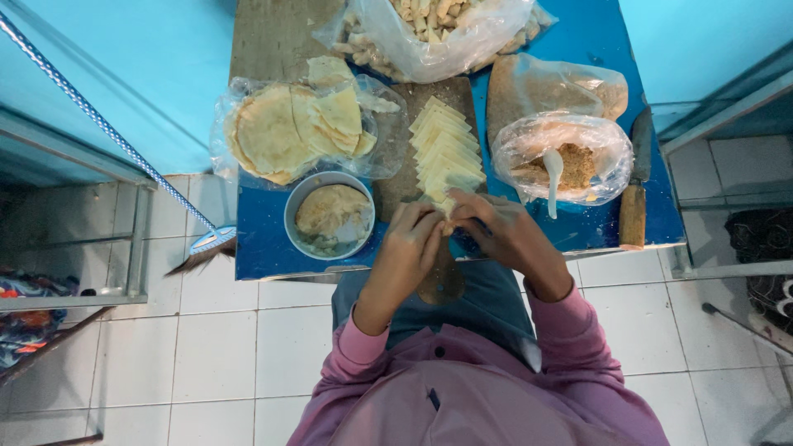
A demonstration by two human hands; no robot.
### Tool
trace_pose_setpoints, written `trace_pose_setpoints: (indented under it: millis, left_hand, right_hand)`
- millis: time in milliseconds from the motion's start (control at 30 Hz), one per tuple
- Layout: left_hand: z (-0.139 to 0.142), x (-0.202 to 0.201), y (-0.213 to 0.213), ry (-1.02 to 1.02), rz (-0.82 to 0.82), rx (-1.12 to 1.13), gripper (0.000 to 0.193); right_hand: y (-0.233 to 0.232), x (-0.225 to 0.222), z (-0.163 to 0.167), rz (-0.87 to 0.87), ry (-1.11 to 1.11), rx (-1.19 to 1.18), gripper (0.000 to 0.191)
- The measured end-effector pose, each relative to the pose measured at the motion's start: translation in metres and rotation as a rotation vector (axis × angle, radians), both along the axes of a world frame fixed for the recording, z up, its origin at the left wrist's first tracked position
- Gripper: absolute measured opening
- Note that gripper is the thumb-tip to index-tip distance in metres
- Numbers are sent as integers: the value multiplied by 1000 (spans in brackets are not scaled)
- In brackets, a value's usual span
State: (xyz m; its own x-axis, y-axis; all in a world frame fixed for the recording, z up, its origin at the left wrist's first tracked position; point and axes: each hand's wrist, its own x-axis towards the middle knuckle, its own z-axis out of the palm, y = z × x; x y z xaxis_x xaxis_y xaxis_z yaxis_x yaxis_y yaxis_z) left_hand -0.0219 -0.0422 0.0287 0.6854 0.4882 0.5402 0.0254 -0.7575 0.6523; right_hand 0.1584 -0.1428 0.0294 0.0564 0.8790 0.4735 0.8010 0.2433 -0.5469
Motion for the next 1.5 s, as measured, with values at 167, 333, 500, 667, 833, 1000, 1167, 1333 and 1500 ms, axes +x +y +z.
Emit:
trace_pose_setpoints:
  millis: [167,333,500,667,833,1000,1167,1333,1500]
  left_hand:
    - [9,-6,3,29,-67,-22,27]
    - [8,-4,4,35,-38,25,26]
    - [-1,0,3,27,6,1,22]
    - [-7,5,4,13,57,-15,18]
    - [-10,9,7,39,102,-94,19]
    - [-10,13,6,15,119,-51,13]
    - [-4,8,5,13,92,28,14]
    - [1,4,9,57,33,59,20]
    - [3,6,9,79,48,54,22]
  right_hand:
    - [6,2,-6,-16,44,17,57]
    - [15,0,-9,-68,214,3,57]
    - [9,8,-3,0,121,-30,70]
    - [10,5,-7,-16,73,2,64]
    - [20,7,-7,-50,98,-38,62]
    - [25,0,-4,-36,195,37,59]
    - [17,-4,1,-43,19,33,50]
    - [14,-1,1,-3,-53,-9,48]
    - [21,1,-2,26,-86,57,47]
